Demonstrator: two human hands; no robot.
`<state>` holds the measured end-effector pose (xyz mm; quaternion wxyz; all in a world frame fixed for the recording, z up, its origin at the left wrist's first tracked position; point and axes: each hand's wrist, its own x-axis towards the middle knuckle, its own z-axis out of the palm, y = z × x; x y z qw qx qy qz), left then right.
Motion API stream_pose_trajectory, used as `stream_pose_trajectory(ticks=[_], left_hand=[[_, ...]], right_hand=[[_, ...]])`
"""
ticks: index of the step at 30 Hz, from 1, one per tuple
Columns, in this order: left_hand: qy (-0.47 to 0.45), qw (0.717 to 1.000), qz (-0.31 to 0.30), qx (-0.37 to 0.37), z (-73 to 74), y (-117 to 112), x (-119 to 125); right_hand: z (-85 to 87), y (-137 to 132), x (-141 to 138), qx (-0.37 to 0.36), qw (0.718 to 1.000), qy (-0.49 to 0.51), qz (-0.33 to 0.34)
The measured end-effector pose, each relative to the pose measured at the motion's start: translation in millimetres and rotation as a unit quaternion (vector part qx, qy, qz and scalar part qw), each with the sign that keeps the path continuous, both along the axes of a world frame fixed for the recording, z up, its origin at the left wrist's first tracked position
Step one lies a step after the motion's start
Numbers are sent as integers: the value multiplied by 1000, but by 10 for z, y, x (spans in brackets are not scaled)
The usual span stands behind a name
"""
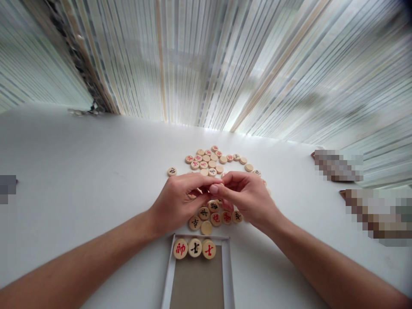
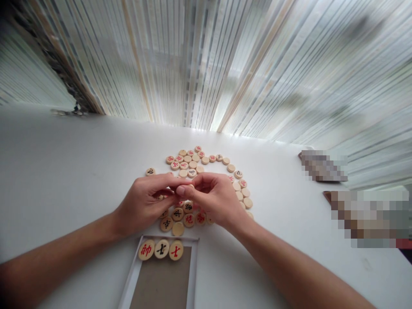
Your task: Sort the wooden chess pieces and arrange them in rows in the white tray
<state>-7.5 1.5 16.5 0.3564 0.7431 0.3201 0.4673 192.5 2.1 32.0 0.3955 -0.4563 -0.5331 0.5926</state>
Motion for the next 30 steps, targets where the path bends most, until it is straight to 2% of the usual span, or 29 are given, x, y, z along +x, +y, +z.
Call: stream_pose_trajectory(ticks=[5,12,18,24,30], left_hand=[[-13,1000,-7,-17,-5,18,-17],[-65,996,-2,-66,-70,52,-19],[-77,994,-3,-83,-55,48,-12],[-80,993,-11,-85,-40,17,12],[-85,993,-17,-79,-11,6,29]], right_hand=[[18,43,13,-16,999,35,30],[49,64,7,-55,994,88,35],[22,50,26,-43,995,71,53],[-8,29,9,-32,998,41,35],[31,23,4,-5,999,13,33]])
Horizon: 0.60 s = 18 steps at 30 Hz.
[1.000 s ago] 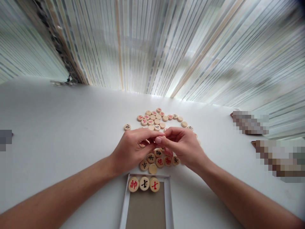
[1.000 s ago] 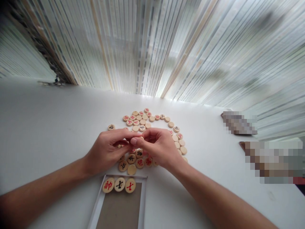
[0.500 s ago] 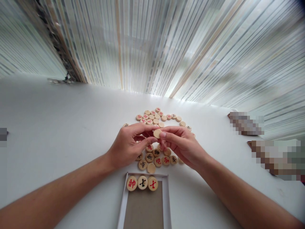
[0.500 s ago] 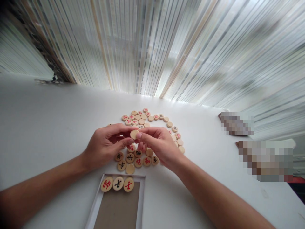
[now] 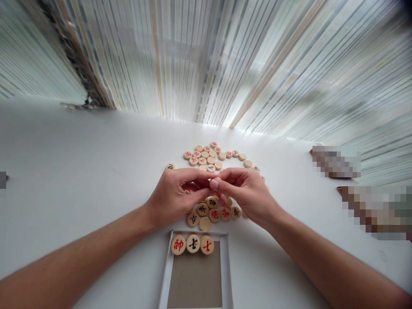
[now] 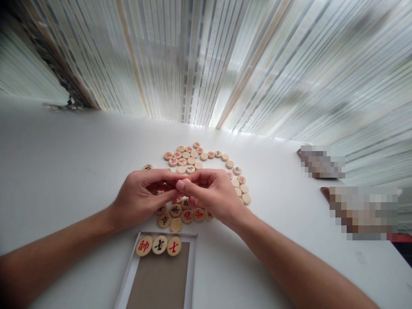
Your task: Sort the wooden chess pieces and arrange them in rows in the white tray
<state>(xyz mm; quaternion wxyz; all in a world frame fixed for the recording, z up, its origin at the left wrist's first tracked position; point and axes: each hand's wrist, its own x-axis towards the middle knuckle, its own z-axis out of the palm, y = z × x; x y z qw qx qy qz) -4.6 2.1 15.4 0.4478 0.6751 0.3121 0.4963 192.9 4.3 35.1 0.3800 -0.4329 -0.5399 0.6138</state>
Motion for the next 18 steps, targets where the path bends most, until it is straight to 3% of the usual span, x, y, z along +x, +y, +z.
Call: stream_pose_trajectory(ticks=[18], left_hand=[[-69,995,-43,-57,-17,5,-23]], right_hand=[[60,-23,17,26,1000,7,7]])
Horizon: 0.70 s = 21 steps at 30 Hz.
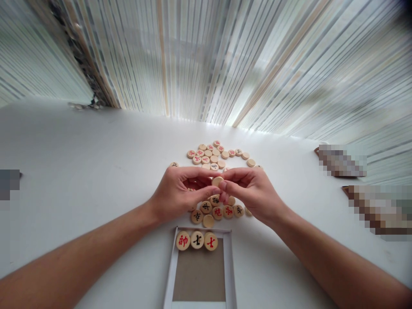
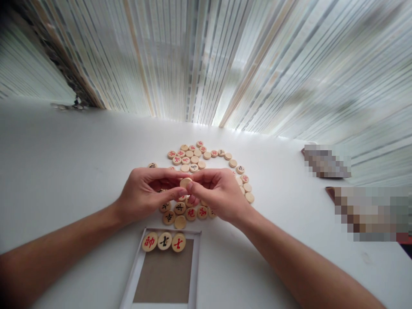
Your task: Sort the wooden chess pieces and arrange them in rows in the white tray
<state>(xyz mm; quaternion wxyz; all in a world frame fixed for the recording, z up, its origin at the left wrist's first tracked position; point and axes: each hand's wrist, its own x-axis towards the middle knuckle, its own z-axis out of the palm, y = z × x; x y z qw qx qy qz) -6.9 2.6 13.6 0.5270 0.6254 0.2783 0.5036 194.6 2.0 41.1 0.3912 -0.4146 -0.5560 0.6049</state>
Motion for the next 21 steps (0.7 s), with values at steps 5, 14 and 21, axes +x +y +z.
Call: stream_pose_trajectory(ticks=[5,14,21], left_hand=[[-17,999,3,-33,-1,14,8],[25,996,65,49,-17,15,-15],[66,984,93,136,5,34,-48]], right_hand=[[-6,4,-12,5,1000,-3,-13],[-21,-20,25,76,997,-25,-13],[-49,-11,29,82,996,-1,-22]])
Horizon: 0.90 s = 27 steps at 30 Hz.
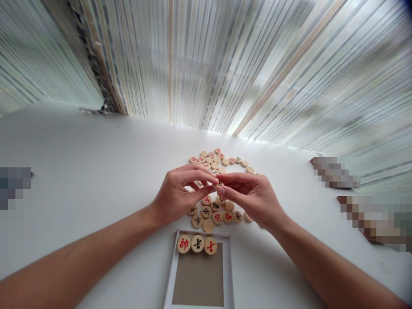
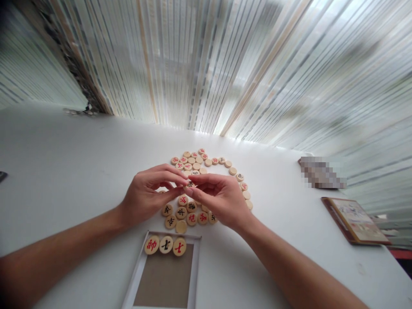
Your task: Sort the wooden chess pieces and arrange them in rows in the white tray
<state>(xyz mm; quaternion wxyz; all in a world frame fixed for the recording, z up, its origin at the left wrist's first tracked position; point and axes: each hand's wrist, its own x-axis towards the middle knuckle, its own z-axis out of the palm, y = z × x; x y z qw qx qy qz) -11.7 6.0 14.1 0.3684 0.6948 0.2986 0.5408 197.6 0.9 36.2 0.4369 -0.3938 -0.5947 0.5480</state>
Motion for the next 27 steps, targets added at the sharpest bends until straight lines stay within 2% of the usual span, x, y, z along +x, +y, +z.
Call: stream_pose_trajectory(ticks=[8,15,21,24,27], left_hand=[[12,1000,14,-19,-5,5,-13],[12,997,78,-9,9,15,5],[-26,997,49,-48,-2,-20,-20],[-13,998,28,-49,84,-80,-44],[4,999,17,-51,240,-158,-52]], right_hand=[[-31,-18,46,156,984,-89,-16],[31,-34,81,177,976,-121,-36],[224,-161,134,214,965,-153,-8],[293,-295,220,226,955,-190,0],[290,-457,301,225,946,-234,8]])
